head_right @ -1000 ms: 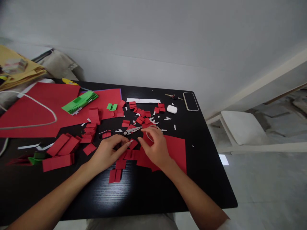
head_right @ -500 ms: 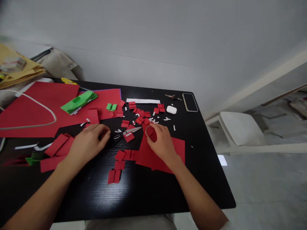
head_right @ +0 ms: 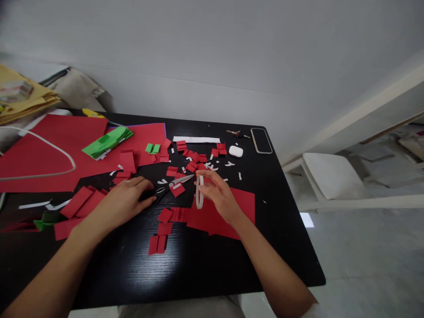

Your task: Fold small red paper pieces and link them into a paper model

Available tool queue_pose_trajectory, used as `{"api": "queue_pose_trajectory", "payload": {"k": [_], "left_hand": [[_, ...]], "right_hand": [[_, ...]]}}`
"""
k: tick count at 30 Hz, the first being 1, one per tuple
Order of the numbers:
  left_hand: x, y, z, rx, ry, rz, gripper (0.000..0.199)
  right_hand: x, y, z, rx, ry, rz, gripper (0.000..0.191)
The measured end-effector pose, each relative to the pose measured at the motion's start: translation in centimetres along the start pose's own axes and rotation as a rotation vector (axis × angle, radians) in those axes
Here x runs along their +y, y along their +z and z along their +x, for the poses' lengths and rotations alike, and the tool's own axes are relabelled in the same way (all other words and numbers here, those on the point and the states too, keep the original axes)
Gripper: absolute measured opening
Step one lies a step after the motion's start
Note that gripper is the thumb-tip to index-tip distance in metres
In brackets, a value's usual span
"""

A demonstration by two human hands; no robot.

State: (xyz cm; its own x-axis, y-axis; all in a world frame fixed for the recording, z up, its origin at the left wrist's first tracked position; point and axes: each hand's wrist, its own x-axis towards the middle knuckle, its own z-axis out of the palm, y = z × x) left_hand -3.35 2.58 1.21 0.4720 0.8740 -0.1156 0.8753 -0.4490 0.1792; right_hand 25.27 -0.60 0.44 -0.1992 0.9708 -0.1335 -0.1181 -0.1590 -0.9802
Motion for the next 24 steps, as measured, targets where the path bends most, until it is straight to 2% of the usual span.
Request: {"api": "queue_pose_trajectory", "payload": {"k": [4,10,13,17,20,24], "left_hand": [[-0.2,-0.6,-0.3,0.024,-0.035,-0.005,0.030],[-1.2,-1.2,-0.7,0.088,-0.127,-0.073,0.036],[-1.6,-1.0,-0.6,0.135,-0.142,-0.114,0.037],[-1.5,-1.2,-0.7,0.190,-0.105,-0.296,0.035],[-1.2,-1.8,-0.9,0.171,-0.094,-0.400,0.032],[-1.1,-2.5,-1.2,0.116,-0.035,-0.422,0.027]], "right_hand": [[0.3,-0.1,0.1,-0.057,0.064,0.112,0.030],[0.0,-0.1,0.0,-0.160,0.061,0.095,0.062],[0.0,-0.1,-0.1,-0.167,0.030,0.063,0.059],[0.2,-0.1,-0.1,-0.144,-0.051,0.001,0.052],[0.2,-0.4,0.0,-0.150,-0.084,-0.028,0.052],[0.2,-0.6,-0.1,-0.177,-0.082,-0.051,0.053]]}}
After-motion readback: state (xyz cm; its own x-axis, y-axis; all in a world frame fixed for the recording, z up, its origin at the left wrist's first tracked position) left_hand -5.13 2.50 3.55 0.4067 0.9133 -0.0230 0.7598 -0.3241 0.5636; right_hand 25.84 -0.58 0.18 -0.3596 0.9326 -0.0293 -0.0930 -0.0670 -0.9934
